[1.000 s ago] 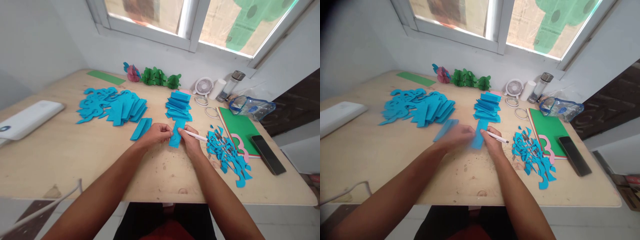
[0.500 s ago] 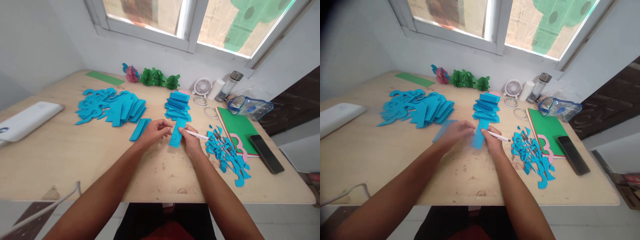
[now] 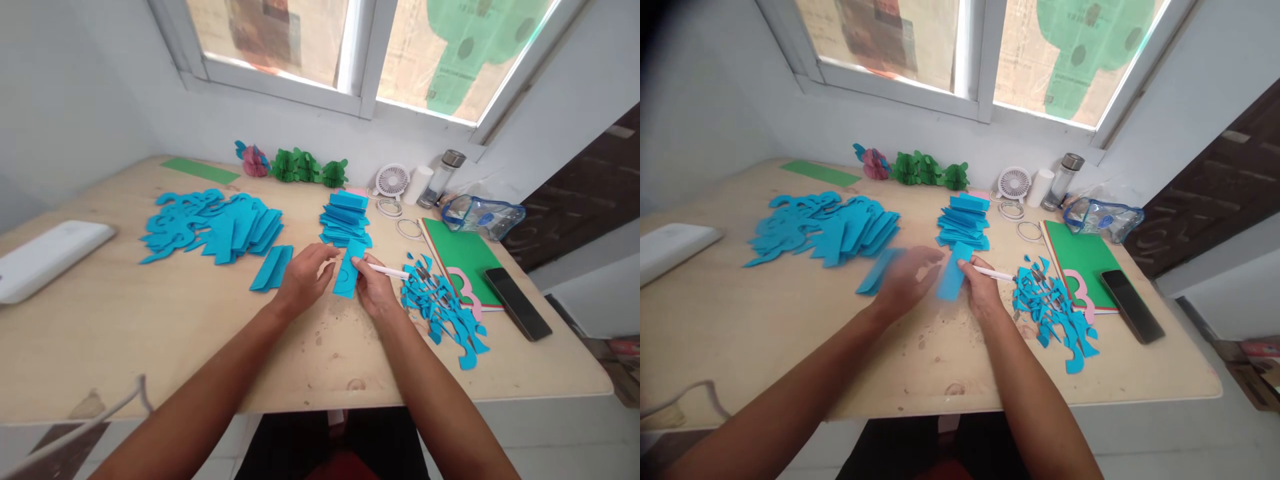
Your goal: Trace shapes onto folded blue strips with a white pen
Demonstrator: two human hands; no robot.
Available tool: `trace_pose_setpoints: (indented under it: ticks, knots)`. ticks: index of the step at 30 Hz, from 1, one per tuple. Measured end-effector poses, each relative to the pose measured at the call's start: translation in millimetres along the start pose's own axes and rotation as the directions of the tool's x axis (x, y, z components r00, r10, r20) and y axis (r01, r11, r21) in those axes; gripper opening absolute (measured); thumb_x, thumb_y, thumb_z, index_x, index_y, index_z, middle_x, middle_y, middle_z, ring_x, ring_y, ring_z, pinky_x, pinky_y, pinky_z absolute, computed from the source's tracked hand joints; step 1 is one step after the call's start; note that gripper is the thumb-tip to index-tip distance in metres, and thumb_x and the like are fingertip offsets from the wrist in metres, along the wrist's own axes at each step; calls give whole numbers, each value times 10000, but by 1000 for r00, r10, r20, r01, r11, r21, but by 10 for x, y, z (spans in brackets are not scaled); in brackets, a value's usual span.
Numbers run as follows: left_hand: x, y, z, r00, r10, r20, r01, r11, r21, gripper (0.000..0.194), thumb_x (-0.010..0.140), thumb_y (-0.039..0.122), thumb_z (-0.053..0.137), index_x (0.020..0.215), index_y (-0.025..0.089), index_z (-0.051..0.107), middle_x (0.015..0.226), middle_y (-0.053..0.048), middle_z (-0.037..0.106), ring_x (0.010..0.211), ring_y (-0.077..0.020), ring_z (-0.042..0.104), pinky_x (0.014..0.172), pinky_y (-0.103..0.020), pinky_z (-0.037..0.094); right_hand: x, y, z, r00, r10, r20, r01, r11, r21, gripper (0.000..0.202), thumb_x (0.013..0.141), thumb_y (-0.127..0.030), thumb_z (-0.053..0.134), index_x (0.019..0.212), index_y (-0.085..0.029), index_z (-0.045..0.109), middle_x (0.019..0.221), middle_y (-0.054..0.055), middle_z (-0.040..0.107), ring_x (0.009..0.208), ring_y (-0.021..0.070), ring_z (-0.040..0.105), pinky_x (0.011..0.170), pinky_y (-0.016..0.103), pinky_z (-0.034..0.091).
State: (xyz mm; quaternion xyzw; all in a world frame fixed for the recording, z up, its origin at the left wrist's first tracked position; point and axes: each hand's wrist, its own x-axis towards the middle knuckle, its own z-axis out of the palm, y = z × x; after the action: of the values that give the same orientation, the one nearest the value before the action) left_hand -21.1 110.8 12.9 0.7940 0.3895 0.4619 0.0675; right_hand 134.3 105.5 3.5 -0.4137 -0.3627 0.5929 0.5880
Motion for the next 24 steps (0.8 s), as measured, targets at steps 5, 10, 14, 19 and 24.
trace_pose_setpoints:
  ticks: [5,10,14,19,24]
  knots:
    - [40,-24,-23,955,295,33,-295,931,215,190,924,138,452,1016,177,614,1020,-119,693,961,-230,640,812,-361,542,-5,-6,-5,1000,12,22,-12,1000,11,280,620,-419,794,707,-216,622,603,-27,623,574,142,549,546,263,450]
    - [-43,-80,-153,924,372,89,-382,884,269,204,931,142,475,1054,208,625,1154,-120,689,1108,-239,621,915,-401,526,-25,3,-1,997,59,51,-59,998,4,285,607,-418,794,702,-215,618,574,-46,582,536,115,496,507,232,388]
    - [-177,-102,-200,890,439,124,-456,852,259,218,923,106,501,1082,204,614,1192,-126,689,1151,-250,611,932,-431,519,-53,-5,9,995,84,59,-83,996,-31,276,587,-396,797,665,-209,610,560,-61,562,503,91,437,493,220,346]
    - [-274,-158,-198,868,477,141,-496,848,188,230,914,76,515,1068,200,632,1160,-138,710,1142,-263,626,923,-464,515,-76,-20,34,994,90,63,-84,993,-81,285,590,-385,788,600,-201,571,506,-80,504,470,71,373,471,211,274]
    - [-307,-218,-218,874,458,162,-482,859,171,220,922,109,541,1094,211,632,1163,-128,712,1139,-252,632,934,-463,516,-84,-18,44,993,92,67,-83,988,-134,277,597,-389,777,613,-197,579,506,-81,494,468,71,367,469,215,258]
